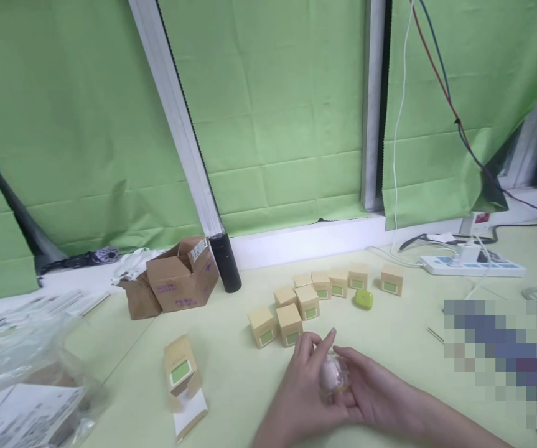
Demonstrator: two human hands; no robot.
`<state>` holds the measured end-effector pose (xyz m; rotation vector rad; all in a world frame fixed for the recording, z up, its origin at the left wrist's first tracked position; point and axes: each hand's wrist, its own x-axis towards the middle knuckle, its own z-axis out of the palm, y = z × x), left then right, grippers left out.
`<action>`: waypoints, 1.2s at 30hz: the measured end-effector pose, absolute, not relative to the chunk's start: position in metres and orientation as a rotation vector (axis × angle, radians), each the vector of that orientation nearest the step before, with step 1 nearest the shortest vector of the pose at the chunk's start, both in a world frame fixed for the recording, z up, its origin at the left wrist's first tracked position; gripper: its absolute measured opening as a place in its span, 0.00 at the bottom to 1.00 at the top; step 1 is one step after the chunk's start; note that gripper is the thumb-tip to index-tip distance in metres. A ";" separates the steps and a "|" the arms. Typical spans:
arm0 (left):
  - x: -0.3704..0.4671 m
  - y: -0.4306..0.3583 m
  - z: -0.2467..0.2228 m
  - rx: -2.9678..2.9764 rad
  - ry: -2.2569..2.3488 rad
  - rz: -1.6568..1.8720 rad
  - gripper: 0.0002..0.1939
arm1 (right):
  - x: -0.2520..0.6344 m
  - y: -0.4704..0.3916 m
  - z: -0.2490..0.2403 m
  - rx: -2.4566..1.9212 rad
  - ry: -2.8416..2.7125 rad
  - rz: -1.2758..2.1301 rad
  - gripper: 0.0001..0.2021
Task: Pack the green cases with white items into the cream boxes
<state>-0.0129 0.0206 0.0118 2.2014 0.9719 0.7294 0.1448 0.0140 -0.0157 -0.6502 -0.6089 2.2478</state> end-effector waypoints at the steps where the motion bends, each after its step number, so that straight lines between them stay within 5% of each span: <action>1: -0.012 0.020 0.013 2.135 0.996 0.743 0.47 | 0.143 0.013 -0.015 -0.678 -0.589 2.280 0.15; 4: -0.010 0.019 0.015 1.957 1.073 0.802 0.40 | 0.137 0.008 -0.015 -0.843 -0.602 2.274 0.18; 8: -0.008 0.025 0.011 1.863 1.103 0.979 0.21 | 0.144 0.015 -0.018 -1.204 -1.115 1.755 0.15; 14: -0.008 0.037 -0.011 1.681 1.035 1.034 0.27 | 0.209 0.074 0.005 -1.505 -1.429 1.039 0.09; 20: -0.017 0.034 -0.013 1.914 1.237 0.693 0.24 | 0.250 0.114 0.018 -1.760 -1.583 0.654 0.19; 24: -0.020 0.027 0.002 1.962 1.312 0.738 0.33 | 0.235 0.096 0.016 -1.736 -1.685 0.722 0.15; 29: -0.008 0.018 0.013 1.914 1.025 0.847 0.28 | 0.194 0.043 0.022 -1.452 -1.793 1.214 0.22; 32: -0.002 0.021 0.009 1.708 0.960 0.974 0.27 | 0.177 0.022 0.024 -1.096 -1.483 1.666 0.20; 36: -0.001 0.031 0.006 1.333 0.967 1.290 0.26 | 0.178 0.021 0.013 -1.022 -0.993 1.627 0.09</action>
